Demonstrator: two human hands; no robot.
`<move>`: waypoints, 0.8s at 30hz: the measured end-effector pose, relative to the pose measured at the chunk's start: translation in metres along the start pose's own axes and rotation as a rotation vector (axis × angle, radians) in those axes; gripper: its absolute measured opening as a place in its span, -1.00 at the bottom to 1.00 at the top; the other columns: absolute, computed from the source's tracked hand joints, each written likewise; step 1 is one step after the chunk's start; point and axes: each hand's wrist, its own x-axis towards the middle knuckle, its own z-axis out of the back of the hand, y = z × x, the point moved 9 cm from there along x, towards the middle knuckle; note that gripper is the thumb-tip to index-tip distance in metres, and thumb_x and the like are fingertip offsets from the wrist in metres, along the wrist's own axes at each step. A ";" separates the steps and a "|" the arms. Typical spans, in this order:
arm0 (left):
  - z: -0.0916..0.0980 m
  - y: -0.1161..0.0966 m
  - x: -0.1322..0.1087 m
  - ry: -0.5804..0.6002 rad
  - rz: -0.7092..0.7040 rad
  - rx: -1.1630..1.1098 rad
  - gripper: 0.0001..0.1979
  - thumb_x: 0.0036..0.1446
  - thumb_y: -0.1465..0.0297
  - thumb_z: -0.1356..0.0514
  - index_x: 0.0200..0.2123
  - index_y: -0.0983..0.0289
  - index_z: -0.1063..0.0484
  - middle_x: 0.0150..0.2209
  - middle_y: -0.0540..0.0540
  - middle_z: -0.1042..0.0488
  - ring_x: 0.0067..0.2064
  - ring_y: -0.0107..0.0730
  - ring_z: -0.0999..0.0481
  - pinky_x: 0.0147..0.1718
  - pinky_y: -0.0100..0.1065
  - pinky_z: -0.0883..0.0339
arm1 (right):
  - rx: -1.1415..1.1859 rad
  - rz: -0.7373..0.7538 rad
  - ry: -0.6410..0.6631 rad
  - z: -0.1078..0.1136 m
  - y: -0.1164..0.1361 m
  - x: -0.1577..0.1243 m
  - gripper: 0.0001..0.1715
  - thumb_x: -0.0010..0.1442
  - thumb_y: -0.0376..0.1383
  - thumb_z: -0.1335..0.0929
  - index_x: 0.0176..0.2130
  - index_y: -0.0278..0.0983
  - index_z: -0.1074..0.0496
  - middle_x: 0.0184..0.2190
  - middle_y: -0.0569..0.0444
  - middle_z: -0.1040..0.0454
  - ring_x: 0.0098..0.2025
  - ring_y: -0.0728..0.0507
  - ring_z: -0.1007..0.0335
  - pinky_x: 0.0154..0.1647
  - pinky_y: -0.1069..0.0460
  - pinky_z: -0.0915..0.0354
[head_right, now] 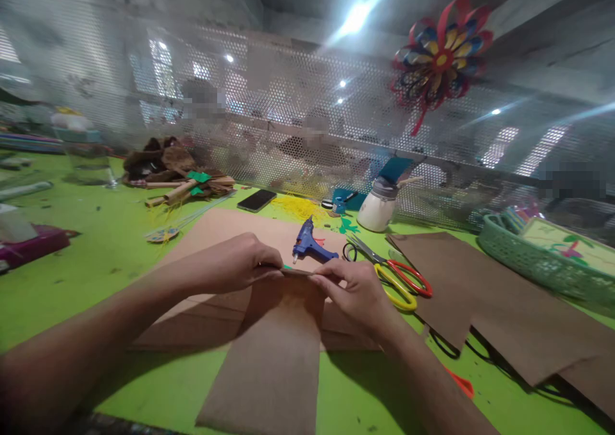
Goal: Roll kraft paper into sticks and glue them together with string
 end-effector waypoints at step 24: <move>-0.010 0.014 0.002 0.049 0.039 -0.014 -0.80 0.06 0.48 -0.11 -0.37 0.24 -0.57 -0.50 0.03 -0.54 -0.53 -0.50 -0.37 -0.53 -0.46 -0.04 | -0.046 0.060 0.074 -0.009 0.006 0.003 -0.80 0.17 -0.34 -0.33 -0.40 -0.33 -0.56 -0.53 0.04 -0.42 -0.47 -0.06 -0.32 -0.47 0.06 -0.17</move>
